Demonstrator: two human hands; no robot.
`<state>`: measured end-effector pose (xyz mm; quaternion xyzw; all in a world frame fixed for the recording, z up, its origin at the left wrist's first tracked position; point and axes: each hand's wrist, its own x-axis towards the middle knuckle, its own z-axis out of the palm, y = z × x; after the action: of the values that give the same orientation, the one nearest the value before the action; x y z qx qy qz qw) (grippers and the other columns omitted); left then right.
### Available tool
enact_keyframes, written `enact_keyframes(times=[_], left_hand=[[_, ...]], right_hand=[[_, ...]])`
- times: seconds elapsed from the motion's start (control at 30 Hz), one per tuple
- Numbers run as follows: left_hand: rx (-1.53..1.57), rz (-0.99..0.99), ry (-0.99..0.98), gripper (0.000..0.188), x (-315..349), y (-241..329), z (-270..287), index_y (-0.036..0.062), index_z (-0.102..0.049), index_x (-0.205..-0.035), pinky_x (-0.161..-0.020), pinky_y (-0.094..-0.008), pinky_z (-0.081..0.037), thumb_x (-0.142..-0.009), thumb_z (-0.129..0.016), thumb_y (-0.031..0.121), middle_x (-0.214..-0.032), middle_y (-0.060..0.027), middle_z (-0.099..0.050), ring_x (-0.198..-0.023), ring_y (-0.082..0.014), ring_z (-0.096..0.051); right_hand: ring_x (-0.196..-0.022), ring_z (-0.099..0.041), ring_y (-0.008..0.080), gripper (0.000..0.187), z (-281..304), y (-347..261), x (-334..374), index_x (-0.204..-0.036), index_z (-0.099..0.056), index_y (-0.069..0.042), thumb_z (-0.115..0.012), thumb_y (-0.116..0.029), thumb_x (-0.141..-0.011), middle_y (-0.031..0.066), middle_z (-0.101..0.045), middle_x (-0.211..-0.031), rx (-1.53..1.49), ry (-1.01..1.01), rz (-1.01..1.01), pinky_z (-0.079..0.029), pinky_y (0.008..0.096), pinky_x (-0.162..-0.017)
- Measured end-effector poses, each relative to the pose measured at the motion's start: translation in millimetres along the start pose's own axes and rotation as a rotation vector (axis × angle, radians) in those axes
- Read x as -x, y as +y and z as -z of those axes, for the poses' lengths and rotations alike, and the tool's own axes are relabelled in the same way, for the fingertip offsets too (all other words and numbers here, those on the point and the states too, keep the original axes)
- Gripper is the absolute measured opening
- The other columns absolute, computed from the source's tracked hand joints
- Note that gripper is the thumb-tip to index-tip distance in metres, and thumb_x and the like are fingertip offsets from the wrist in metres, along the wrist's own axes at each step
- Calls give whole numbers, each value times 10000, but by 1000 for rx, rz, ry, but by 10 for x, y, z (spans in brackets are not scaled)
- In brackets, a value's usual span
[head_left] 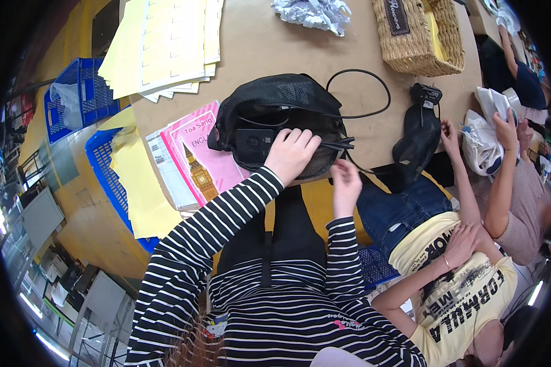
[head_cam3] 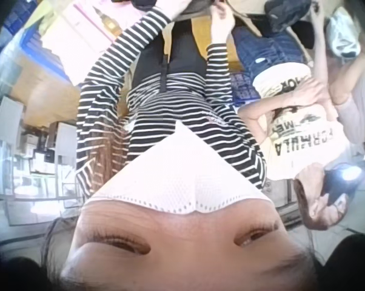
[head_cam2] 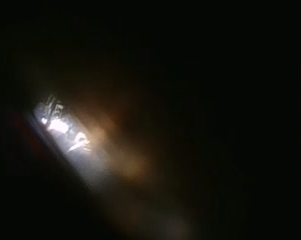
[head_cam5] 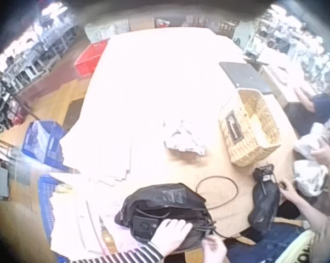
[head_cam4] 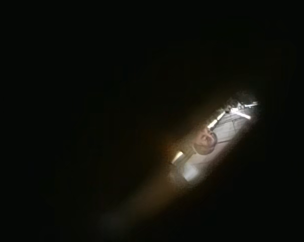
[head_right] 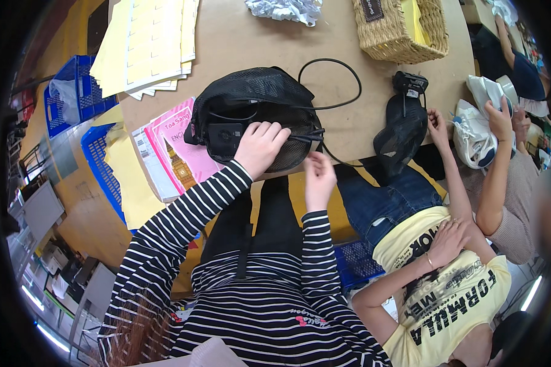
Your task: The person repeatedly picks yellow paper sheets and white ribbons, places the ribbons on the sheets, and stacks them in a blue basket. The person also handles a black bag and a power adapter, placing them on the table.
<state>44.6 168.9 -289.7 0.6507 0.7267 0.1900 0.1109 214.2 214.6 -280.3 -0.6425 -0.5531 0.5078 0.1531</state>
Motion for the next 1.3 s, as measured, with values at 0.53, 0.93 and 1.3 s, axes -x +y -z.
enact_keyframes(times=[0.53, 0.93, 1.3], left_hand=[[-80, 110, -131, 239, -74, -78, -33, 128, -582, -1035, -879, -422, -441, -869, -601, 299, -876, -64, -548, -905, -224, -571], [-80, 371, -73, 402, -236, -42, -211, 104, -545, -1255, -934, -379, -437, -857, -498, 134, -1197, -112, -537, -1114, -243, -558], [-39, 259, -40, 498, -154, -83, -216, 97, -494, -1342, -970, -363, -462, -844, -507, 103, -1280, -128, -501, -1146, -252, -562]], right_hand=[[-563, -471, 23, 107, -41, -118, -348, -935, -635, 1, -672, -84, -882, -32, -582, -694, -275, -96, -123, -373, 181, -525], [-645, -483, 63, 160, -159, -255, -22, -988, -648, 43, -657, -71, -875, -11, -580, -742, -93, 81, 102, -405, 212, -594], [-876, -590, 241, 158, -205, -615, -1003, -966, -673, 17, -657, -78, -841, 113, -605, -911, 319, -81, 604, -464, 334, -818]])
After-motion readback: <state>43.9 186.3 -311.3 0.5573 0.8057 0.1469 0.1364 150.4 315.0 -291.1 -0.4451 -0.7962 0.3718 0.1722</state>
